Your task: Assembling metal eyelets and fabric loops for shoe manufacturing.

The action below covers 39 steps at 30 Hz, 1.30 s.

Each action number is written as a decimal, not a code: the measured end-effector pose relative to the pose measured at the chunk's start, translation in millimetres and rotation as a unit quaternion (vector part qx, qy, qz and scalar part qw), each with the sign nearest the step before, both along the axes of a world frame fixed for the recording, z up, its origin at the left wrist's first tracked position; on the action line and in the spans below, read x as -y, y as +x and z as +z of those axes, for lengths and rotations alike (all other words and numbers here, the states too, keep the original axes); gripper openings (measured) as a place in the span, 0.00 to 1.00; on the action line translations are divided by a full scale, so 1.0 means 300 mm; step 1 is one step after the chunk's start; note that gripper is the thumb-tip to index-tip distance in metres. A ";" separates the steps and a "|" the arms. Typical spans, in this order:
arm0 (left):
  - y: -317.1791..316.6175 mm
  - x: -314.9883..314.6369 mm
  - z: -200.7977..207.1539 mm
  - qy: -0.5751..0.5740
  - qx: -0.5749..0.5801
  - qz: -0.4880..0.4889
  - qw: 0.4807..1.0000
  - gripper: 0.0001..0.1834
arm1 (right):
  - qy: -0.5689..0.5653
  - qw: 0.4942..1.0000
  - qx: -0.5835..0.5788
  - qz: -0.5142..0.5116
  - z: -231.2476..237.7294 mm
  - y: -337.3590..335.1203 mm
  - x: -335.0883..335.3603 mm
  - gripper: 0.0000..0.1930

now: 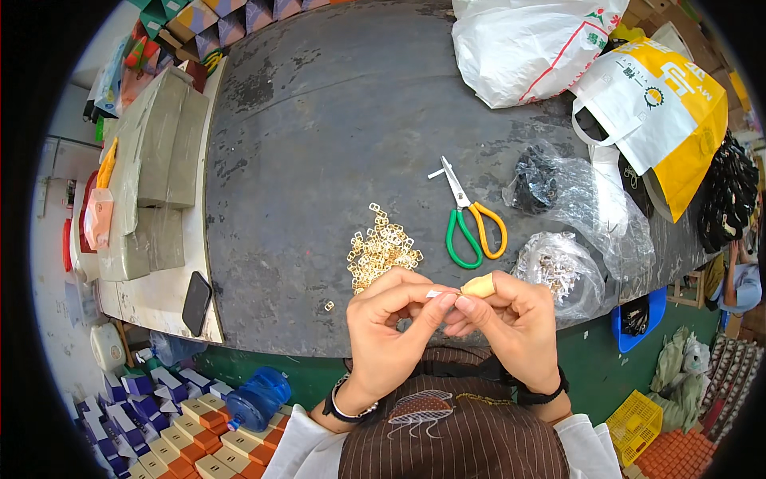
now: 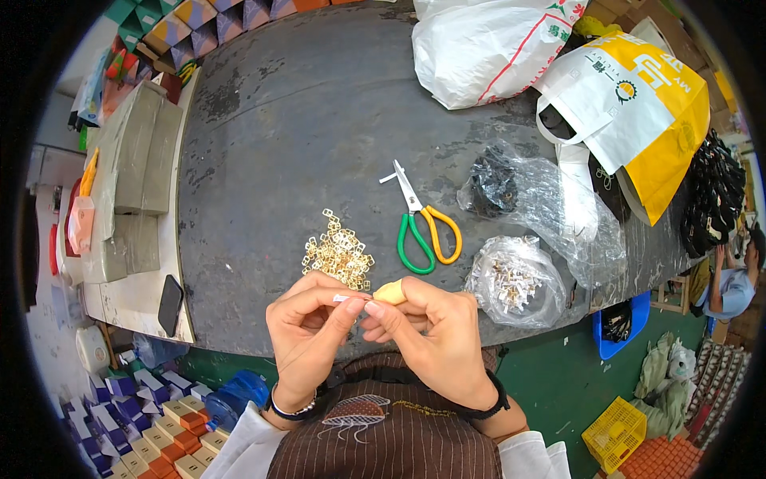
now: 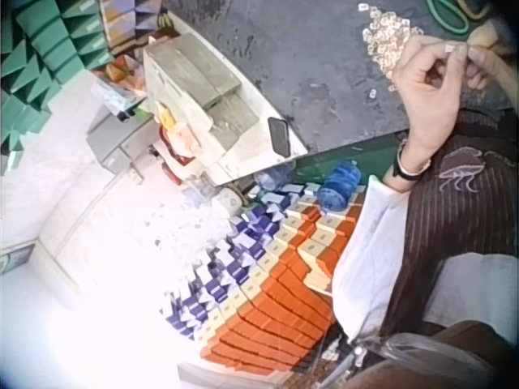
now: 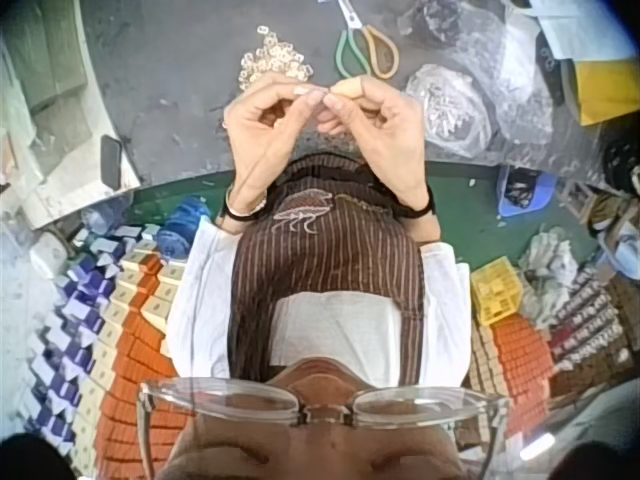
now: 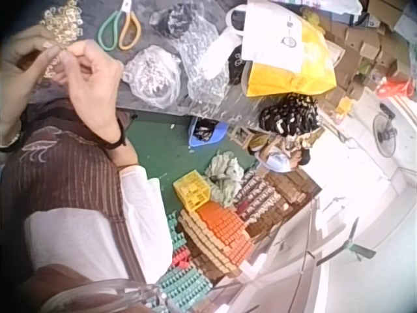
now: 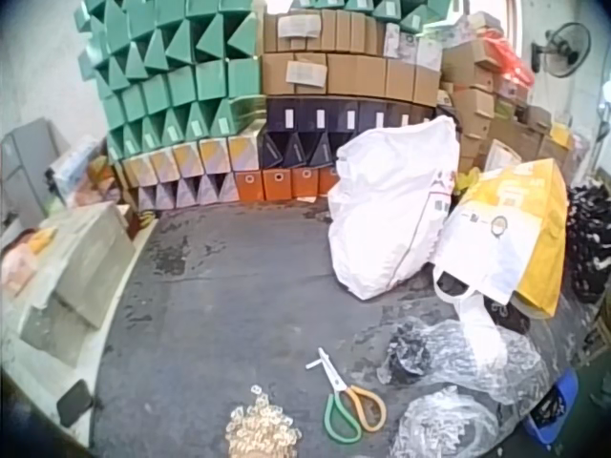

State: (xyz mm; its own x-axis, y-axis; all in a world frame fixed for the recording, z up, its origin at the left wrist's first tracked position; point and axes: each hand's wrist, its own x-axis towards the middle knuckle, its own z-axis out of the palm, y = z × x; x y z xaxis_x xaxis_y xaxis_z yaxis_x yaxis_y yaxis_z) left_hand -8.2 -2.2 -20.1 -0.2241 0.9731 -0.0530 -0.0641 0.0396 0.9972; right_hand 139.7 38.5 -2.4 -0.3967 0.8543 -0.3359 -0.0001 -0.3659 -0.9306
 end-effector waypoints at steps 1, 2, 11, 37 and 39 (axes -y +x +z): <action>-0.002 0.001 0.006 -0.012 0.018 -0.001 1.000 0.04 | 0.004 1.000 0.000 0.000 0.000 -0.002 0.000 0.08; -0.005 0.002 0.011 -0.023 0.035 -0.002 0.999 0.04 | 0.000 1.000 -0.003 -0.002 0.001 -0.003 0.000 0.08; -0.010 -0.002 0.010 -0.019 0.102 -0.008 0.995 0.04 | 0.008 0.999 -0.046 -0.022 -0.009 -0.022 0.019 0.07; -0.001 -0.010 0.004 -0.012 0.022 0.017 1.000 0.02 | -0.003 0.998 -0.039 -0.052 -0.038 -0.041 0.019 0.08; -0.003 -0.010 0.006 -0.014 0.020 0.013 1.000 0.02 | -0.006 0.999 -0.041 -0.033 -0.041 -0.037 0.019 0.09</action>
